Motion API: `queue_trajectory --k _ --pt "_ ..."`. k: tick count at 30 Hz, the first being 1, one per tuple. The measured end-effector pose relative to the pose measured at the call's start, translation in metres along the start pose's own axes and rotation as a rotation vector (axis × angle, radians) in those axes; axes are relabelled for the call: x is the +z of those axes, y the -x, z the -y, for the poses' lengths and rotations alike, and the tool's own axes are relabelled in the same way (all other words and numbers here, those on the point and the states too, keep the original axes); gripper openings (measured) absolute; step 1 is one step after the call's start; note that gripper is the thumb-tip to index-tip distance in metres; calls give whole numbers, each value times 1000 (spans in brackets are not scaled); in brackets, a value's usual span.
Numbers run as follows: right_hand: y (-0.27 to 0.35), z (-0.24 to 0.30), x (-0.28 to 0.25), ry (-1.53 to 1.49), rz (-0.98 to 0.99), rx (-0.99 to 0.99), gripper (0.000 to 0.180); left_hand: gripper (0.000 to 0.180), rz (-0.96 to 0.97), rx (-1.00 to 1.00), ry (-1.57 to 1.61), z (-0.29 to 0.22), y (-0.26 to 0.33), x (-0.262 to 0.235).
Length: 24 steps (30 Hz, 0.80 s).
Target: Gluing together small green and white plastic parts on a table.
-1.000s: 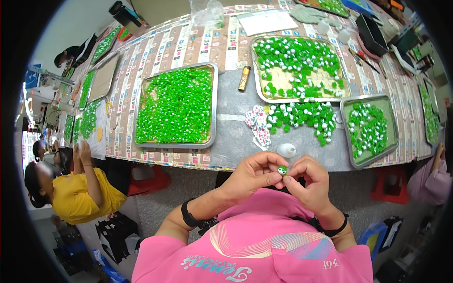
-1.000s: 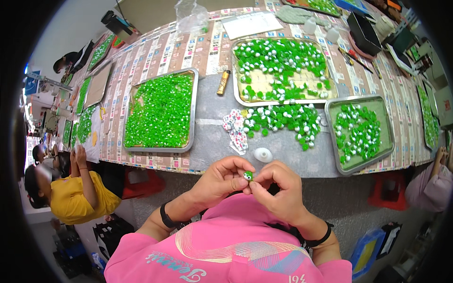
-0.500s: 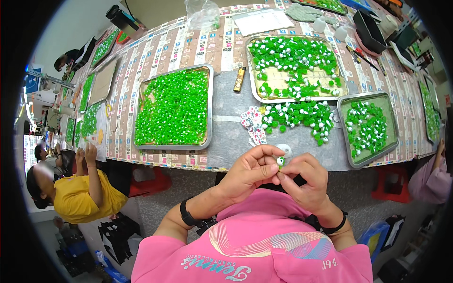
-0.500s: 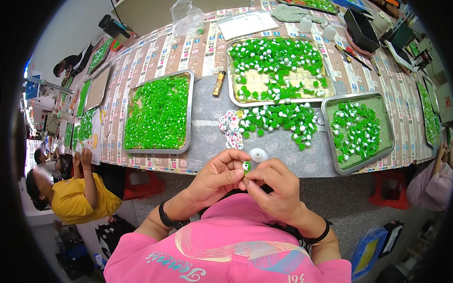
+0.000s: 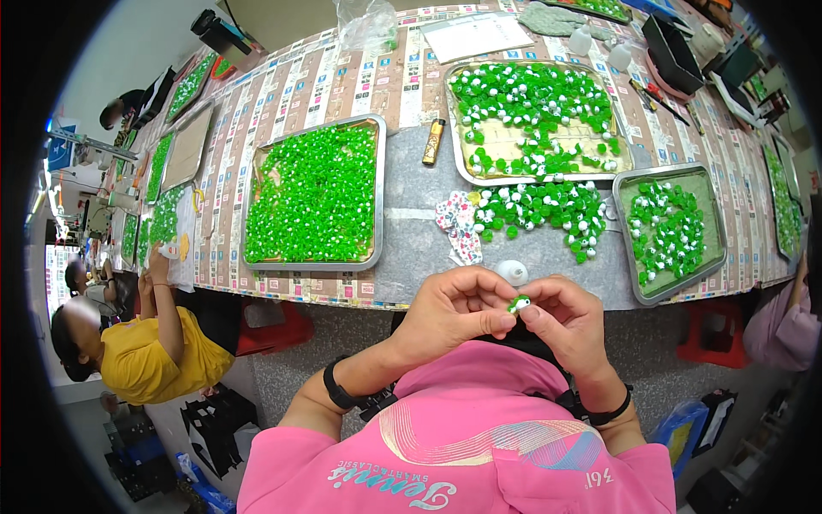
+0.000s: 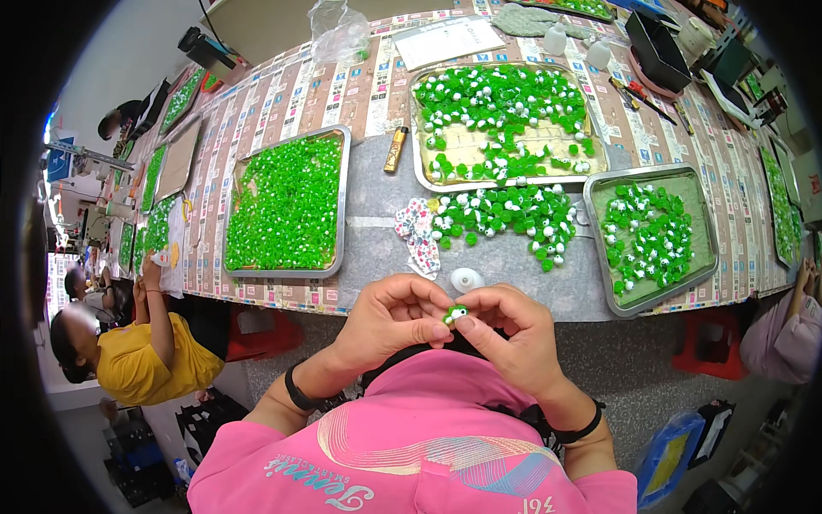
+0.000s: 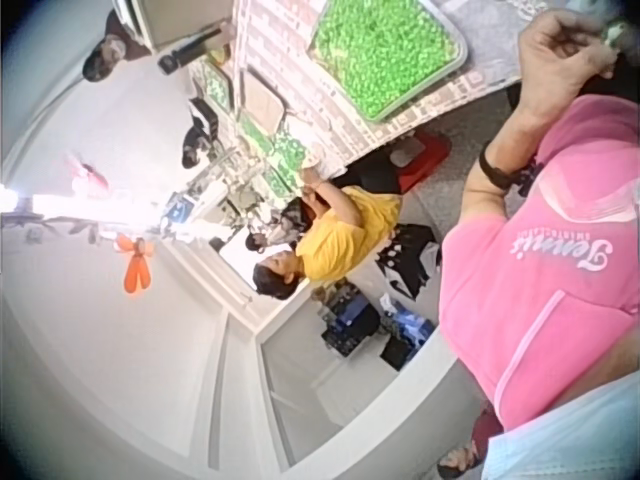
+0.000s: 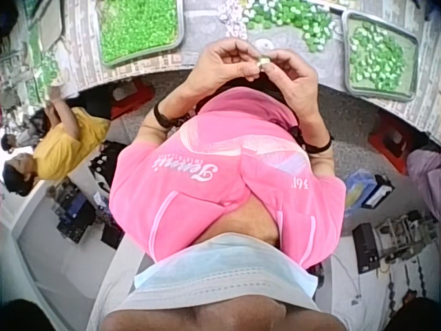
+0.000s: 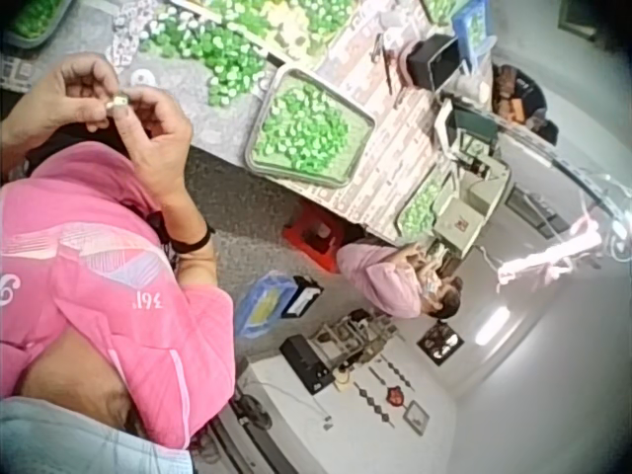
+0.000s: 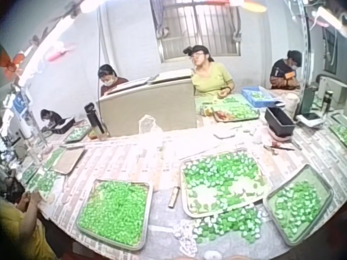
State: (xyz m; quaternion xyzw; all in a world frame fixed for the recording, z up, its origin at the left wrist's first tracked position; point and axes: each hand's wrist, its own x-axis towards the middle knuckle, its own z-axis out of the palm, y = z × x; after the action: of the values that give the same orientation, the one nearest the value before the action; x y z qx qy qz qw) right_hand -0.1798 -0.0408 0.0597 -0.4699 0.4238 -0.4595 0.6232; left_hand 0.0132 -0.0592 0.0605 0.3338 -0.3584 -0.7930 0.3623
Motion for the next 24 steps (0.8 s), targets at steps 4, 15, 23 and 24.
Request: queue_trajectory --k 4,15,23,24 --pt "-1 2 -5 -125 31 186 21 32 9 -32 28 -6 1 3" --pt "2 -5 -2 -158 25 167 20 24 -4 -33 72 -1 4 -1" --pt "7 -4 0 51 81 46 19 13 3 85 -166 -1 8 3" --pt "7 -5 -3 153 82 0 19 12 10 109 -204 -1 8 5"
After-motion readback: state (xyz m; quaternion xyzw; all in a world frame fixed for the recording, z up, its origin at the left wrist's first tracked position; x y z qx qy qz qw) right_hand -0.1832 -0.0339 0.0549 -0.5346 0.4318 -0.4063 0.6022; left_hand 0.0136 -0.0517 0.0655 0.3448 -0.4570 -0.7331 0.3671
